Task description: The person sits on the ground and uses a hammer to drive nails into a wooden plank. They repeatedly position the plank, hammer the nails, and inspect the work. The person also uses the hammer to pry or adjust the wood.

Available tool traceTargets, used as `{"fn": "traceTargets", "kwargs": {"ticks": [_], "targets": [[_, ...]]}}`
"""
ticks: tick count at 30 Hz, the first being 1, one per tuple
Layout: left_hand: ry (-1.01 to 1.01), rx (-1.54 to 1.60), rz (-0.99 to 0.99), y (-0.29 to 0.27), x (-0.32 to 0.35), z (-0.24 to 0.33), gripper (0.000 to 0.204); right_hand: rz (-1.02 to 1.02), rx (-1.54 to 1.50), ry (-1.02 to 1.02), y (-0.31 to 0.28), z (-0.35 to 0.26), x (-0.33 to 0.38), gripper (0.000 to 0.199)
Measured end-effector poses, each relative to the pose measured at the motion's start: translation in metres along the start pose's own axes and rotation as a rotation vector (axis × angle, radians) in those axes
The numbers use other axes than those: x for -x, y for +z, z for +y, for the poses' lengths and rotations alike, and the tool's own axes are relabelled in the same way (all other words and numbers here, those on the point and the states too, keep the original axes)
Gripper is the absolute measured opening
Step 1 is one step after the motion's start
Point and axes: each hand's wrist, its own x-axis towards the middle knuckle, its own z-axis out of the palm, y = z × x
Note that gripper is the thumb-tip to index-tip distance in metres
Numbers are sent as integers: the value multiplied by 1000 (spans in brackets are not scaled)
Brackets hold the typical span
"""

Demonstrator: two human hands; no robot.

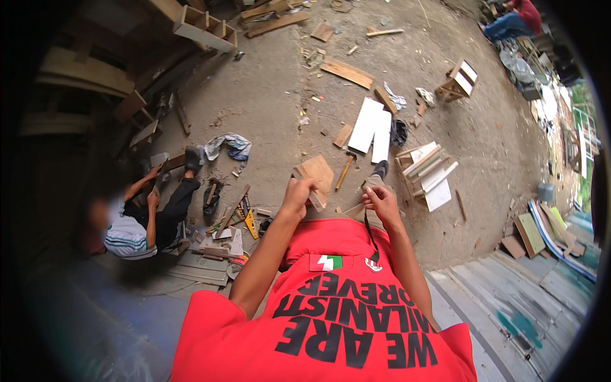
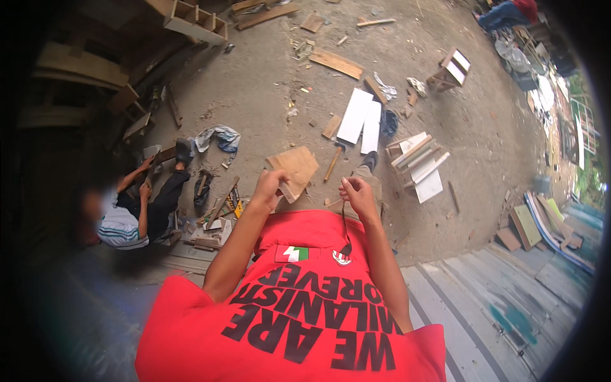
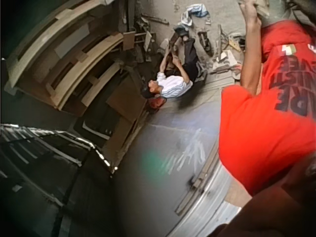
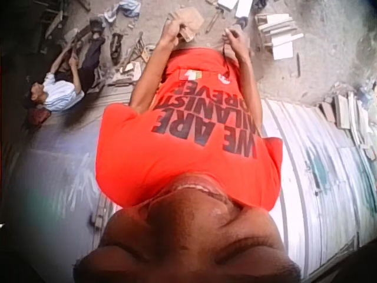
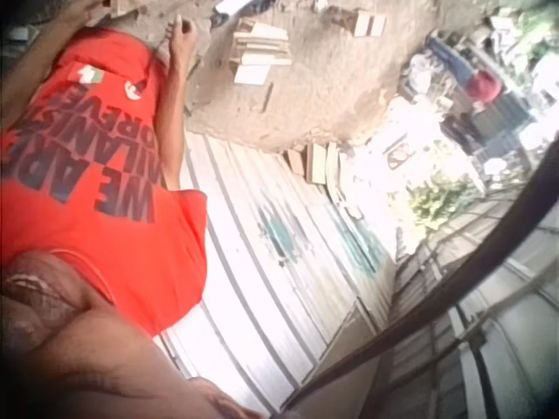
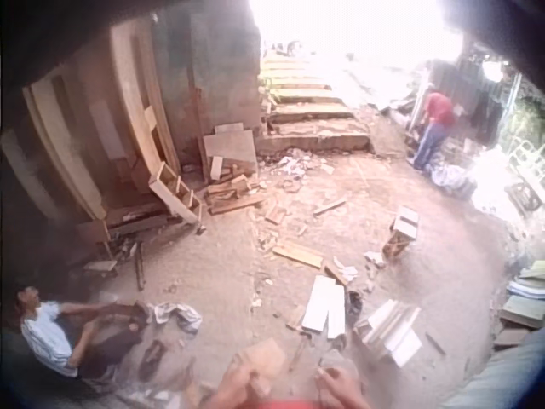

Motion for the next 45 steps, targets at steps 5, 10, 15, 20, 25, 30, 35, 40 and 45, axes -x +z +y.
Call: {"fn": "traceTargets", "kwargs": {"ticks": [5, 10, 15, 20, 25, 30, 35, 40, 45], "targets": [[-33, 71, 104, 23, -14, -11, 11, 44, -42, 33, -72, -3, -32, 29], [30, 67, 286, 50, -44, -41, 8, -44, 90, 20, -123, 4, -95, 28], [7, 139, 516, 78, -131, -104, 24, -220, 226, 96, -169, 87, -207, 27], [-7, 141, 444, 73, -259, -171, 38, -159, 354, 68, -164, 230, -335, 29], [-3, 70, 434, 56, -342, -223, 61, -120, 524, 162, -110, 397, -460, 35], [281, -181, 243, 72, -378, -210, 77, 114, 719, 295, -73, 543, -576, 58], [578, -352, 307, 52, -386, -228, 66, 318, 684, 207, -18, 535, -546, 68], [646, -365, 349, 52, -371, -241, 61, 277, 713, 278, -33, 557, -582, 60], [623, -426, 393, 35, -370, -242, 63, 277, 734, 248, -38, 568, -596, 61]]}}
